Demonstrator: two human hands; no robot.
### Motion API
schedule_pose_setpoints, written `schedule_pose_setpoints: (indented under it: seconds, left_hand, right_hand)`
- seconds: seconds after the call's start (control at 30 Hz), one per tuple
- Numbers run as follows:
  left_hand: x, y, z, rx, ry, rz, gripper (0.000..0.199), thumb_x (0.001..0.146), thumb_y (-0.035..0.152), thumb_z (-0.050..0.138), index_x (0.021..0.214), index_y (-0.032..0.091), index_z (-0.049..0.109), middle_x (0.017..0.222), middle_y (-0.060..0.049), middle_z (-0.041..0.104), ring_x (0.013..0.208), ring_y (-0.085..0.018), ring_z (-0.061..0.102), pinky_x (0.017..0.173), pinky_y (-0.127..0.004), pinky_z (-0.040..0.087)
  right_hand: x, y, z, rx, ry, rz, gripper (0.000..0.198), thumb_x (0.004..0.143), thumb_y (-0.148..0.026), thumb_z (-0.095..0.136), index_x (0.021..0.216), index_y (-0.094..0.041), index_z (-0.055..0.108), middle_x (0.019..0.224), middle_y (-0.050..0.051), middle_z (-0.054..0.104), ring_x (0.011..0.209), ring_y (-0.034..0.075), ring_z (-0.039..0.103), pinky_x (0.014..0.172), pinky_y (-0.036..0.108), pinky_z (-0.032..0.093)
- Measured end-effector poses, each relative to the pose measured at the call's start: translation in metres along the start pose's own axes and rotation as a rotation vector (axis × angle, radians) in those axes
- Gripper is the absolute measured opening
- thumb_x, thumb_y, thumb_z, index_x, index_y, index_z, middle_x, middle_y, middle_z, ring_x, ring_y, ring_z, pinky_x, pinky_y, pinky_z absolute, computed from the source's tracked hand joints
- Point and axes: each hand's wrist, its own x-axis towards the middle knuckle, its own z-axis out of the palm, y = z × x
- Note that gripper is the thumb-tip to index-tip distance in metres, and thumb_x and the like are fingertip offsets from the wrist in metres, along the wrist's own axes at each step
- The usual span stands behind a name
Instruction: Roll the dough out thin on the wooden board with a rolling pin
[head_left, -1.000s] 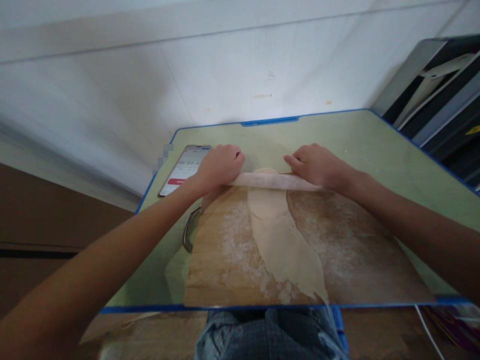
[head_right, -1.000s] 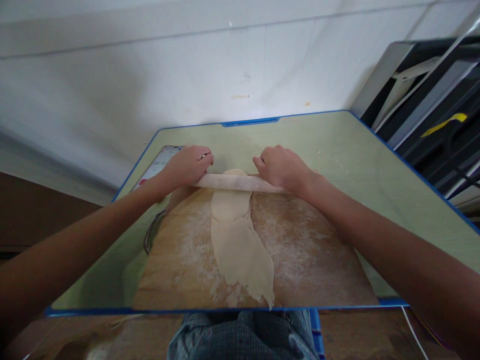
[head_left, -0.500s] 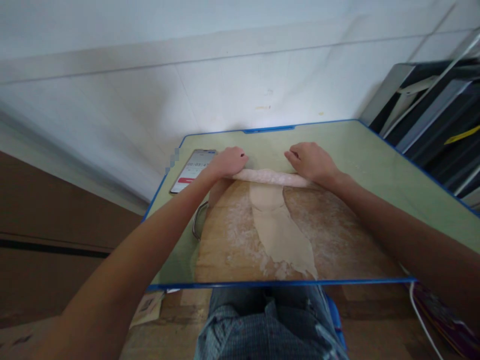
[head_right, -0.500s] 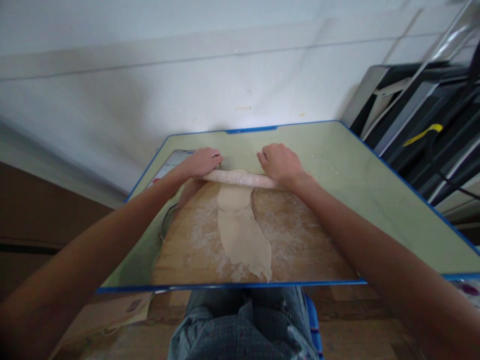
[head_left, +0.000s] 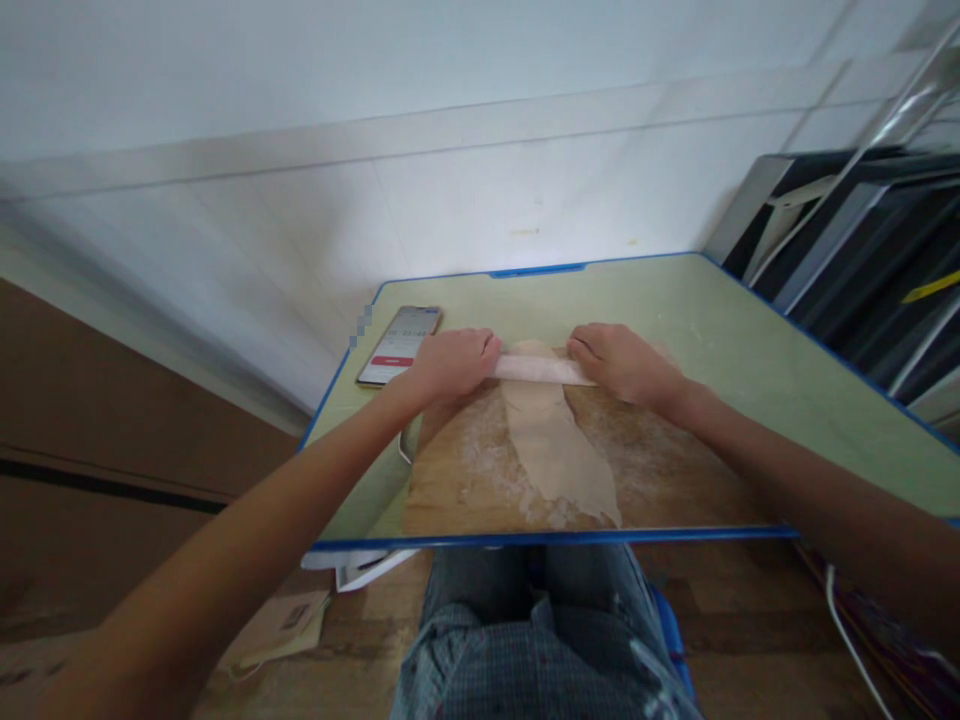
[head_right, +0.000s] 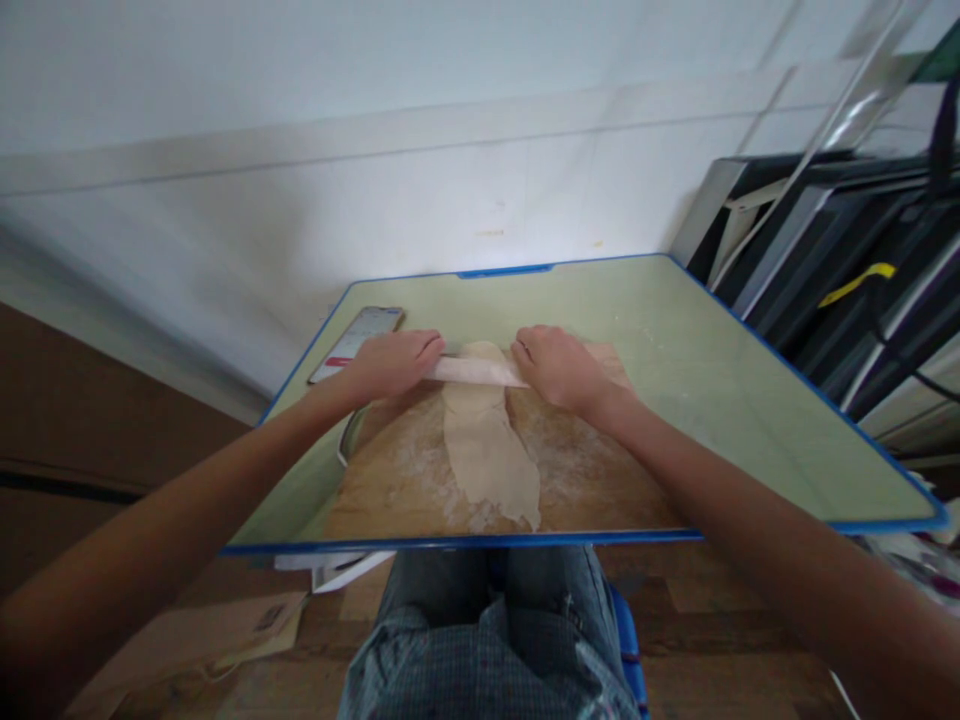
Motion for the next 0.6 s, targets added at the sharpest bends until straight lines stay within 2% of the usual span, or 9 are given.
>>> schedule_pose_setpoints:
  seconds: [0.1,0.2,0.37,0.6]
  left_hand:
    - [-0.014,0.006,0.005,0.023,0.105,0.034,0.041,0.096,0.026,0.021,0.098,0.015,0.060,0.100,-0.010,0.068,0.091,-0.024,0.064,0.069,-0.032,0.046]
    - [-0.018,0.010,0.005,-0.020,0.153,-0.036,0.046,0.096,0.029,0.018,0.095,0.017,0.062,0.097,-0.008,0.069,0.087,-0.023,0.065,0.067,-0.031,0.045]
    - [-0.003,0.009,0.001,-0.052,0.098,-0.101,0.049,0.094,0.032,0.019,0.091,0.016,0.066,0.096,-0.010,0.071,0.087,-0.024,0.066,0.066,-0.031,0.045]
    - [0.017,0.002,0.007,-0.120,0.084,-0.152,0.053,0.090,0.036,0.022,0.091,0.014,0.070,0.096,-0.013,0.071,0.087,-0.027,0.066,0.069,-0.033,0.047]
  right_hand:
    - [-0.016,-0.007,-0.002,-0.009,0.045,-0.020,0.035,0.097,-0.026,0.029,0.085,-0.016,0.060,0.090,0.010,0.066,0.078,0.018,0.059,0.066,0.028,0.034]
    - [-0.022,-0.008,0.001,-0.005,0.057,-0.066,0.034,0.097,-0.026,0.028,0.089,-0.016,0.059,0.091,0.010,0.065,0.081,0.019,0.059,0.068,0.029,0.035]
    - [-0.011,-0.002,0.008,-0.015,0.073,-0.064,0.036,0.098,-0.026,0.025,0.090,-0.014,0.058,0.090,0.012,0.065,0.084,0.020,0.058,0.073,0.029,0.036]
    - [0.000,-0.006,0.003,-0.179,0.011,-0.018,0.049,0.098,-0.035,0.023,0.085,-0.014,0.064,0.091,0.013,0.067,0.085,0.022,0.060,0.069,0.031,0.037]
